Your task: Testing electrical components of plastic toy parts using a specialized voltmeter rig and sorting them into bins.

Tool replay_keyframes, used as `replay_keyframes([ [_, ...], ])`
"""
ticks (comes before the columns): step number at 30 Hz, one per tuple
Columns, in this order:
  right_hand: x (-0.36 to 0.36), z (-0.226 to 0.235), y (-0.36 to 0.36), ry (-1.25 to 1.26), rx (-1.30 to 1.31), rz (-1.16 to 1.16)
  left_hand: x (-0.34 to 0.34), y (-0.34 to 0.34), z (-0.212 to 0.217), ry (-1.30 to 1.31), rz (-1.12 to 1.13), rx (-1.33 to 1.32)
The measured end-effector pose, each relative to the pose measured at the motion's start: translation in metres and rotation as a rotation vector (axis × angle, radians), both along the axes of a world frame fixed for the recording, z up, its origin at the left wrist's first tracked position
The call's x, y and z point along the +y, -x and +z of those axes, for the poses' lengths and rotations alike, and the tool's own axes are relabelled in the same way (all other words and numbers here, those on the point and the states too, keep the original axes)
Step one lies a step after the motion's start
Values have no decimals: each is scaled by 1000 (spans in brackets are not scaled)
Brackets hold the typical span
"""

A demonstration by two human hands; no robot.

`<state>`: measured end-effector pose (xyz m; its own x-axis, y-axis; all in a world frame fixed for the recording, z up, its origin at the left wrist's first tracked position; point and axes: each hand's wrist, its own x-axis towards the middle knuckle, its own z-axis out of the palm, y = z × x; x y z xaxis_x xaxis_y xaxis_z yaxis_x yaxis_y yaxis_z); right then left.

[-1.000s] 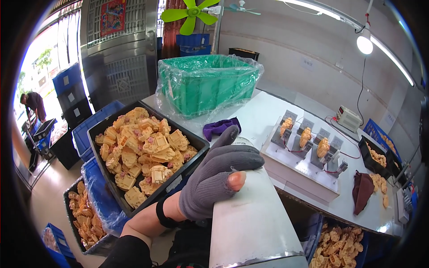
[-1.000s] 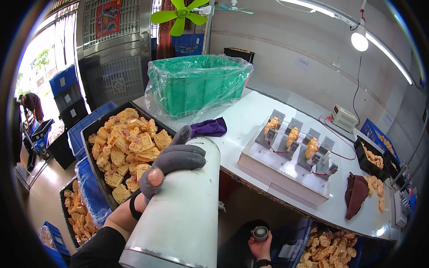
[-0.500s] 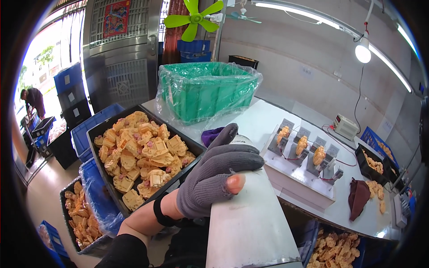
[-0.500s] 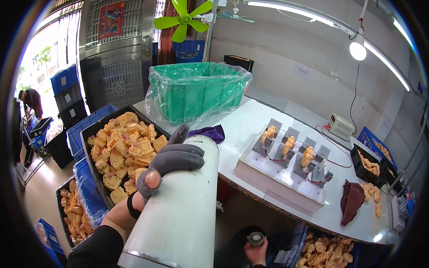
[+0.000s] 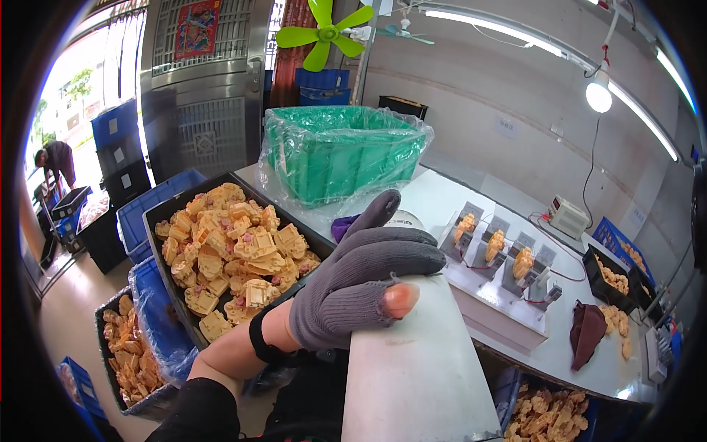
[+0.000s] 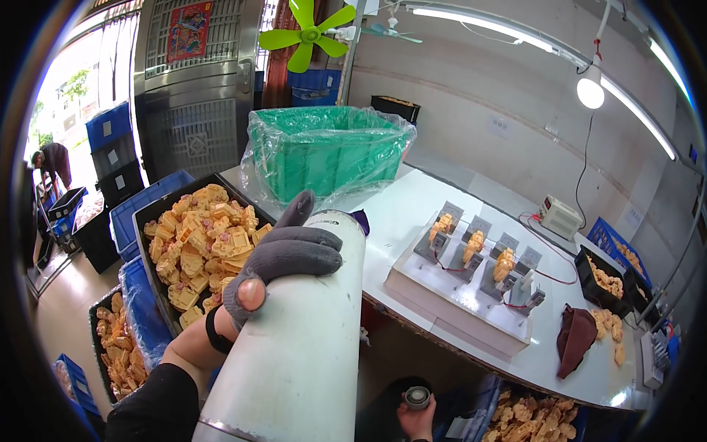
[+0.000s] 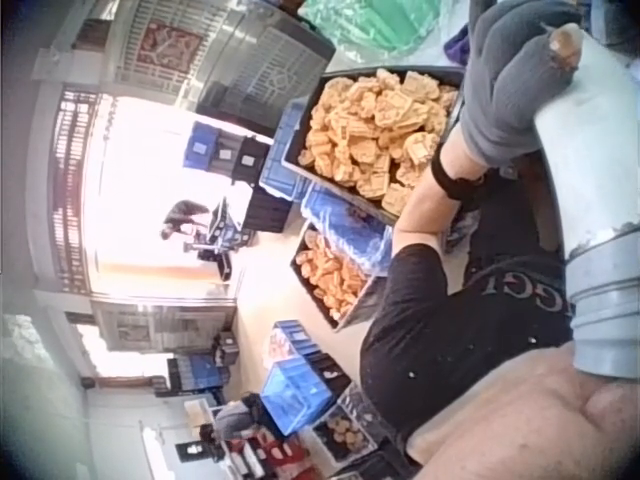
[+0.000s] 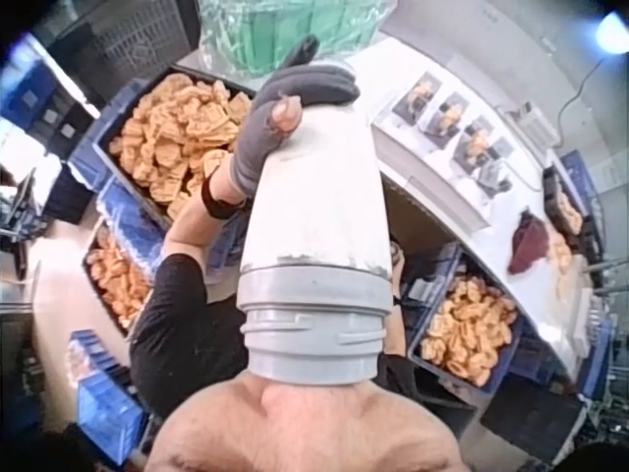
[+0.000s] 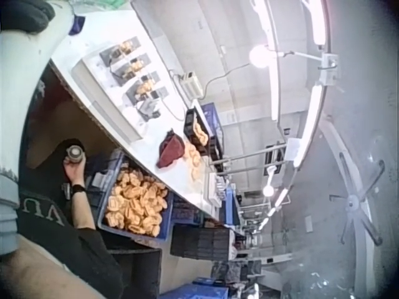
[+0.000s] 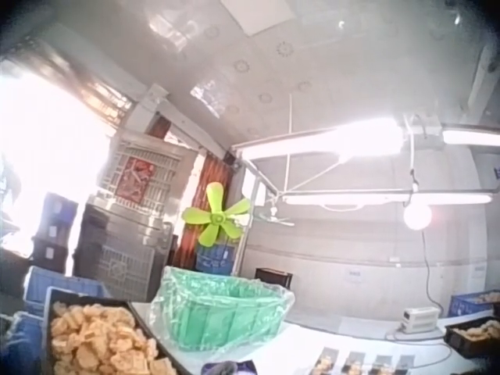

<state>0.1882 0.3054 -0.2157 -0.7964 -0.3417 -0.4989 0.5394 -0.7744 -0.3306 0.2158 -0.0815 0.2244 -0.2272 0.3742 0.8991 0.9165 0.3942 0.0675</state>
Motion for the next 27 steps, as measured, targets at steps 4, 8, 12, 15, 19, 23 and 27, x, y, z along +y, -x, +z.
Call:
replay_keyframes([
  [4,3,3,-3,-10,145,-5,2,-2,4,-9,4,-49],
  [8,-31,75,-27,-431,349,-167,0,-4,8,3,47,-7],
  [12,-26,74,-26,-370,252,-161,3,4,10,20,17,-4],
  [15,-23,72,-21,-304,166,-121,0,1,11,27,20,-1],
  [19,-18,67,-16,-219,44,-83,0,1,10,14,9,3],
  [23,-23,71,-16,-127,-85,-45,4,0,0,14,4,-6],
  [27,-50,128,-33,-396,45,-209,9,5,-28,-58,-18,-54],
])
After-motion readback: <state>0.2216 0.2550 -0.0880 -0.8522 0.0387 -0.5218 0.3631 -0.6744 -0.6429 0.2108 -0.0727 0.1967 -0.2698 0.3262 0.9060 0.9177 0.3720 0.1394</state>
